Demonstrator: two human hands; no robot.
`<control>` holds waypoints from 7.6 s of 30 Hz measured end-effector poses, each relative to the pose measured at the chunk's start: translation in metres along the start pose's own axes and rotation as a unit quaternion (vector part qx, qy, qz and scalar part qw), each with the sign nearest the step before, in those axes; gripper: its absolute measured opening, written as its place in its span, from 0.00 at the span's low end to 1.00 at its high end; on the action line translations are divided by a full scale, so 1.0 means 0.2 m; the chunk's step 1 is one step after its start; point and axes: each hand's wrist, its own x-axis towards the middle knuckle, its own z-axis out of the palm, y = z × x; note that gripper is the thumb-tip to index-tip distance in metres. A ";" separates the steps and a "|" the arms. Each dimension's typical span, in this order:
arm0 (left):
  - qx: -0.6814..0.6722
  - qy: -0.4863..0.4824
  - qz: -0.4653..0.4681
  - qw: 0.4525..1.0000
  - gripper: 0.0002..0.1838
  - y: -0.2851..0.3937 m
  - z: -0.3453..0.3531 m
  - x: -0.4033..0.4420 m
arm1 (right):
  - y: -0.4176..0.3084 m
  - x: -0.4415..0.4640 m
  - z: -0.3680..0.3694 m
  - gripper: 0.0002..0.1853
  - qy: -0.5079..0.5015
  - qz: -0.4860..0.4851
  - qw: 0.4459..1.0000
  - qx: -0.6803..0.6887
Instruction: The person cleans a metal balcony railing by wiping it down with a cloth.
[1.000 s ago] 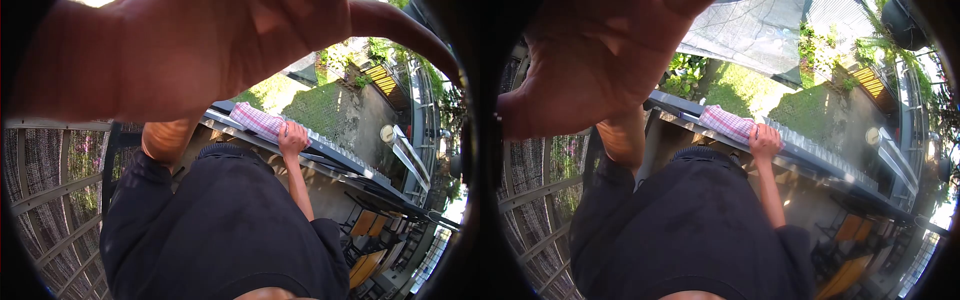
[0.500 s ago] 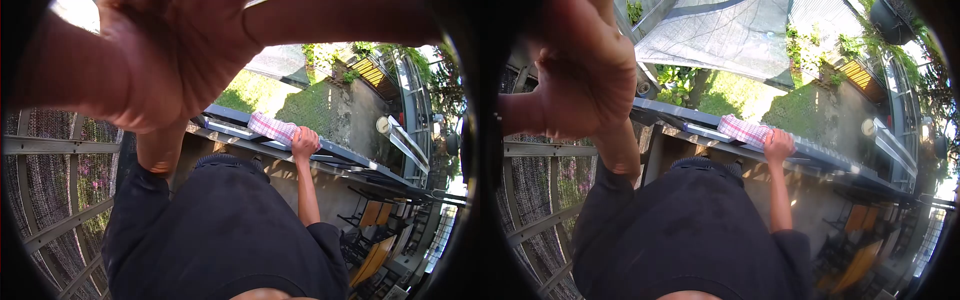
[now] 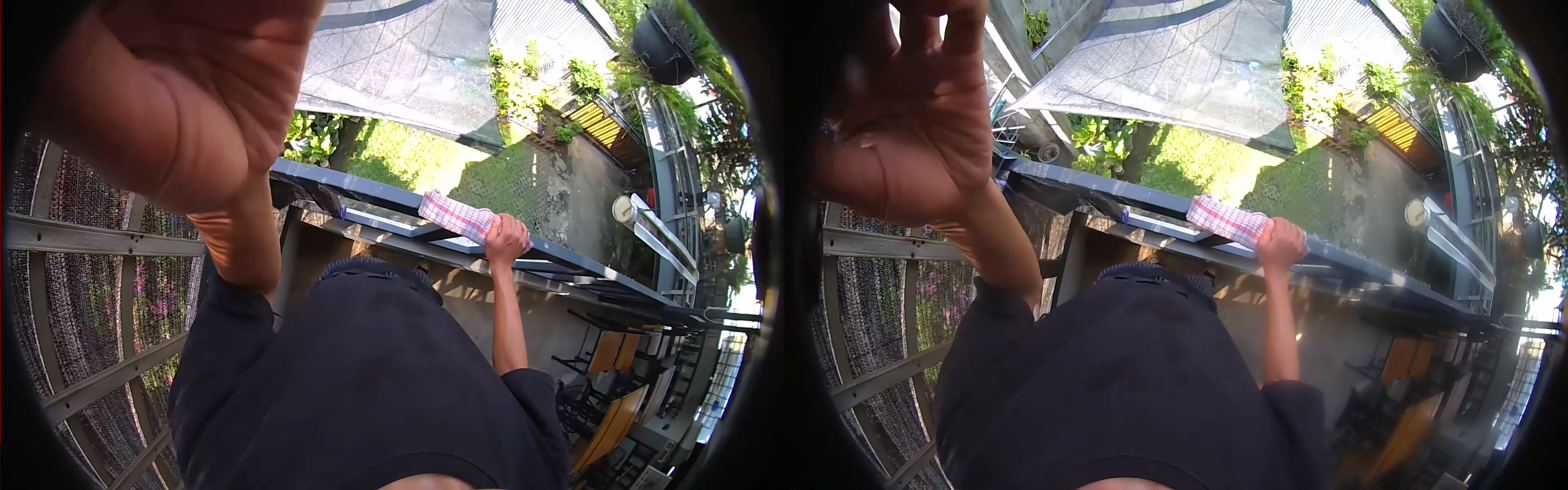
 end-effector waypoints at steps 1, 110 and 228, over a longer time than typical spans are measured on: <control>0.009 -0.003 0.013 1.000 0.32 0.03 -0.02 0.04 | 0.00 0.00 0.00 0.08 -0.002 0.002 1.000 -0.004; 0.731 -0.352 -0.298 0.502 0.24 0.12 -1.45 -1.17 | -2.00 0.27 0.59 0.34 -0.250 -0.292 0.912 0.146; 0.779 -0.316 -0.286 0.459 0.15 0.04 -1.40 -1.02 | -1.96 0.36 0.44 0.34 -0.207 -0.310 0.895 0.246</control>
